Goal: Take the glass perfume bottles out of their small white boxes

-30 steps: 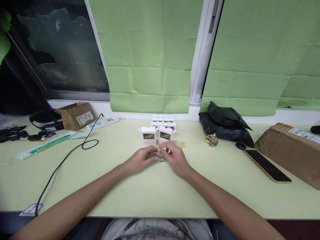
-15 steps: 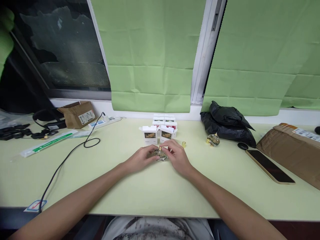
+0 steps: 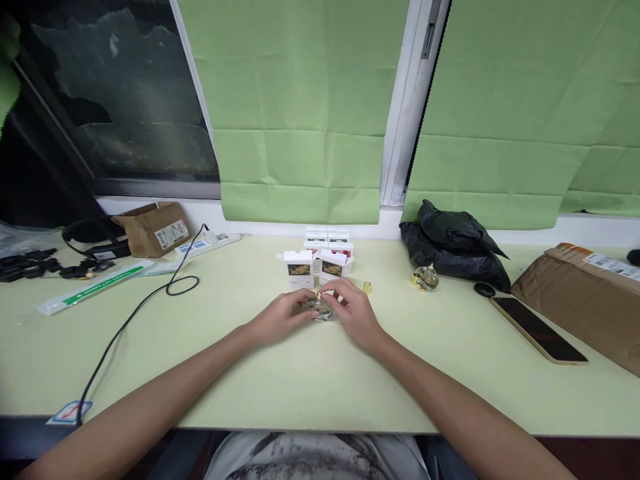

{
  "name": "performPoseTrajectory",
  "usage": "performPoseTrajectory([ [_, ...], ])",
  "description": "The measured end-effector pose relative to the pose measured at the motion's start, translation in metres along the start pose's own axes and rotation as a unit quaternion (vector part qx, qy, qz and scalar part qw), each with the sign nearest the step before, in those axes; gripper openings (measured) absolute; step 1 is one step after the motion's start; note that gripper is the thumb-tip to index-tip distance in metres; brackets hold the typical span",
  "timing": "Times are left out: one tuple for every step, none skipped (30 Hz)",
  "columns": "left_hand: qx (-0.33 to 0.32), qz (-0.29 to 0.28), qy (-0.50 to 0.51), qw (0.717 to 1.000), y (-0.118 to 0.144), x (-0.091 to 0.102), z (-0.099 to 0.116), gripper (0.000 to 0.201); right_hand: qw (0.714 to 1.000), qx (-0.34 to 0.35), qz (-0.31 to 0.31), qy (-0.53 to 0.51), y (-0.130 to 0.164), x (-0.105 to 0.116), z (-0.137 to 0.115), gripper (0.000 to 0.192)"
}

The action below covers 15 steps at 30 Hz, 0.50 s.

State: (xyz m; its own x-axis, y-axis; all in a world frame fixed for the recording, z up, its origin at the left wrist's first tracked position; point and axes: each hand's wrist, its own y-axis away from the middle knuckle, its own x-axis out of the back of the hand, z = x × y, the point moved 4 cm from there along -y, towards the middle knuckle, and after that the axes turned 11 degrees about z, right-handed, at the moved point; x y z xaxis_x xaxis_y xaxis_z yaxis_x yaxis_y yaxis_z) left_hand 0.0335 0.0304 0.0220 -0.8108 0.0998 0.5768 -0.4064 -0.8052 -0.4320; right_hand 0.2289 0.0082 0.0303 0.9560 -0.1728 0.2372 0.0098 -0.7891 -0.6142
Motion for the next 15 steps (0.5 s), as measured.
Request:
performPoseTrajectory([
  [0.001, -0.001, 0.0, 1.0, 0.0, -0.0001, 0.0, 0.037, 1.0, -0.007, -0.003, -0.007, 0.0002, -0.0004, 0.001, 0.023],
  [0.001, -0.001, 0.001, 1.0, 0.0, -0.0001, 0.0001, 0.036, 1.0, -0.014, -0.005, -0.013, 0.0004, -0.0007, 0.0019, 0.024],
  [0.001, -0.002, 0.001, 1.0, 0.0, 0.0, 0.0002, 0.036, 1.0, -0.018, -0.006, -0.016, 0.0004, -0.0008, 0.0027, 0.024],
  [0.001, -0.003, 0.0, 1.0, -0.0001, 0.0001, 0.0004, 0.036, 1.0, -0.018, -0.006, -0.016, 0.0003, -0.0007, 0.0032, 0.024],
  [0.0, -0.004, 0.0, 1.0, -0.0002, 0.0002, 0.0005, 0.037, 1.0, -0.015, -0.003, -0.013, 0.0, -0.0003, 0.0034, 0.023],
  [-0.001, -0.004, 0.0, 1.0, -0.0002, 0.0004, 0.0006, 0.037, 1.0, -0.008, 0.001, -0.008, -0.0004, 0.0003, 0.0033, 0.023],
  [-0.002, -0.004, 0.0, 1.0, -0.0003, 0.0006, 0.0007, 0.037, 1.0, -0.002, 0.005, -0.003, -0.0008, 0.0008, 0.0031, 0.022],
  [-0.003, -0.004, 0.0, 1.0, -0.0003, 0.0007, 0.0008, 0.037, 1.0, 0.005, 0.008, 0.003, -0.0011, 0.0012, 0.0028, 0.022],
  [-0.003, -0.004, 0.0, 1.0, -0.0002, 0.0008, 0.0007, 0.037, 1.0, 0.01, 0.011, 0.008, -0.0013, 0.0015, 0.0024, 0.022],
  [-0.003, -0.003, 0.0, 1.0, -0.0002, 0.0009, 0.0006, 0.036, 1.0, 0.015, 0.011, 0.013, -0.0015, 0.0017, 0.002, 0.022],
  [-0.002, -0.003, 0.0, 1.0, -0.0001, 0.0009, 0.0005, 0.036, 1.0, 0.019, 0.011, 0.019, -0.0016, 0.002, 0.0014, 0.023],
  [-0.001, -0.003, 0.0, 1.0, 0.0, 0.001, 0.0004, 0.036, 0.999, 0.025, 0.011, 0.027, -0.0019, 0.0025, 0.0009, 0.023],
  [0.0, -0.004, -0.001, 1.0, 0.0001, 0.001, 0.0003, 0.037, 0.999, 0.033, 0.012, 0.037, -0.0025, 0.0035, 0.0003, 0.023],
  [0.001, -0.004, -0.002, 1.0, 0.0002, 0.001, 0.0002, 0.037, 0.998, 0.042, 0.013, 0.049, -0.0034, 0.0052, -0.0001, 0.023],
  [0.003, -0.005, -0.004, 1.0, 0.0001, 0.0011, 0.0002, 0.037, 0.996, 0.054, 0.017, 0.065, -0.0048, 0.0079, -0.0002, 0.023],
])
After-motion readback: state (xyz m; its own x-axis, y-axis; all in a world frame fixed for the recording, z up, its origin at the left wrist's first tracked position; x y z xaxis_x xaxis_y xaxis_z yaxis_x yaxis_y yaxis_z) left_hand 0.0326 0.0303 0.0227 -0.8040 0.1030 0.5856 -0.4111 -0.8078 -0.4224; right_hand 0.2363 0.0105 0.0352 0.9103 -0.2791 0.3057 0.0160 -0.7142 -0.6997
